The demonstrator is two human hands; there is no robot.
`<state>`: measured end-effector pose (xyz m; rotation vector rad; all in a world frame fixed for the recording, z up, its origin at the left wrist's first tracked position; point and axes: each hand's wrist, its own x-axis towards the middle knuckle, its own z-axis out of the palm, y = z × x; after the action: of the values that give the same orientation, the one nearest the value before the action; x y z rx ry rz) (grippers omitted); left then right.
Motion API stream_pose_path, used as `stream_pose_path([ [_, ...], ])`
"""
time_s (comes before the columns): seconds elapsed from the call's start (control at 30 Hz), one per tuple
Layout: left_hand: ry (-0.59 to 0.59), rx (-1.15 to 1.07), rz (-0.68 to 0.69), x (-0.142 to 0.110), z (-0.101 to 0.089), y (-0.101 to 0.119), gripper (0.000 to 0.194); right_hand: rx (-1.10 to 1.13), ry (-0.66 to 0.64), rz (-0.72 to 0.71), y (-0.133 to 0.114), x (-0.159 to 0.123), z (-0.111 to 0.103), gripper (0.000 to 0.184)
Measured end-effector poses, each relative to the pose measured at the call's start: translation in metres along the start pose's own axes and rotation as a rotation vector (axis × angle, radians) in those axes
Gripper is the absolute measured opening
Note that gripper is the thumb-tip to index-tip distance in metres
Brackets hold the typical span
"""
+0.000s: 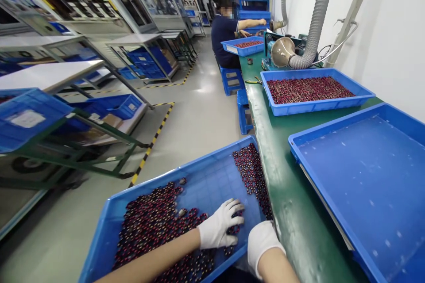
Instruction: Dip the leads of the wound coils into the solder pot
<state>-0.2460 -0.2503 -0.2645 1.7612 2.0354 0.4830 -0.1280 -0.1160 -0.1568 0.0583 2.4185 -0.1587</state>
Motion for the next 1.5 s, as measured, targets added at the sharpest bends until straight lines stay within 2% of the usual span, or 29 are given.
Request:
stream_pose_path([
  [0.07,-0.001,0.031,0.005,-0.009,0.0,0.0,0.037,-0.029,-0.021,0.029,0.0,-0.002,-0.001,0.033],
  [0.13,-0.005,0.057,0.002,-0.026,-0.001,0.002,0.032,-0.04,-0.035,0.032,0.001,-0.003,-0.003,0.033],
  [0.23,-0.015,0.091,-0.007,-0.05,-0.002,0.006,0.056,-0.037,-0.033,0.017,0.001,-0.006,-0.008,0.034],
  [0.33,-0.003,0.135,-0.039,-0.06,0.003,0.011,0.078,-0.019,-0.014,-0.01,0.001,-0.01,-0.012,0.03],
  [0.43,0.038,0.185,-0.091,-0.051,0.011,0.013,0.071,0.006,-0.007,-0.023,0.001,-0.014,-0.016,0.03],
  [0.53,0.128,0.243,-0.205,-0.029,0.016,0.007,0.055,0.026,-0.005,-0.022,0.0,-0.015,-0.018,0.03],
  [0.63,0.219,0.291,-0.322,-0.009,0.014,-0.003,0.042,0.032,0.0,-0.023,0.0,-0.016,-0.019,0.03],
  [0.7,0.247,0.303,-0.344,-0.004,0.011,-0.008,0.039,0.035,0.0,-0.029,0.0,-0.016,-0.02,0.029],
  [0.77,0.244,0.301,-0.316,-0.007,0.009,-0.009,0.052,0.041,-0.003,-0.038,0.001,-0.017,-0.021,0.029],
  [0.87,0.23,0.3,-0.28,-0.016,0.012,-0.004,0.087,0.054,-0.007,-0.045,0.001,-0.018,-0.023,0.029],
  [0.93,0.248,0.312,-0.313,-0.017,0.017,0.0,0.092,0.061,-0.008,-0.045,0.001,-0.019,-0.023,0.029],
  [1.1,0.34,0.334,-0.47,-0.004,0.03,0.005,0.063,0.078,-0.011,-0.05,0.002,-0.018,-0.023,0.031],
  [1.27,0.397,0.337,-0.567,0.008,0.036,0.011,0.057,0.088,-0.015,-0.05,0.001,-0.018,-0.024,0.032],
  [1.5,0.351,0.345,-0.52,0.006,0.031,0.007,0.028,0.089,-0.004,-0.049,0.002,-0.015,-0.021,0.031],
])
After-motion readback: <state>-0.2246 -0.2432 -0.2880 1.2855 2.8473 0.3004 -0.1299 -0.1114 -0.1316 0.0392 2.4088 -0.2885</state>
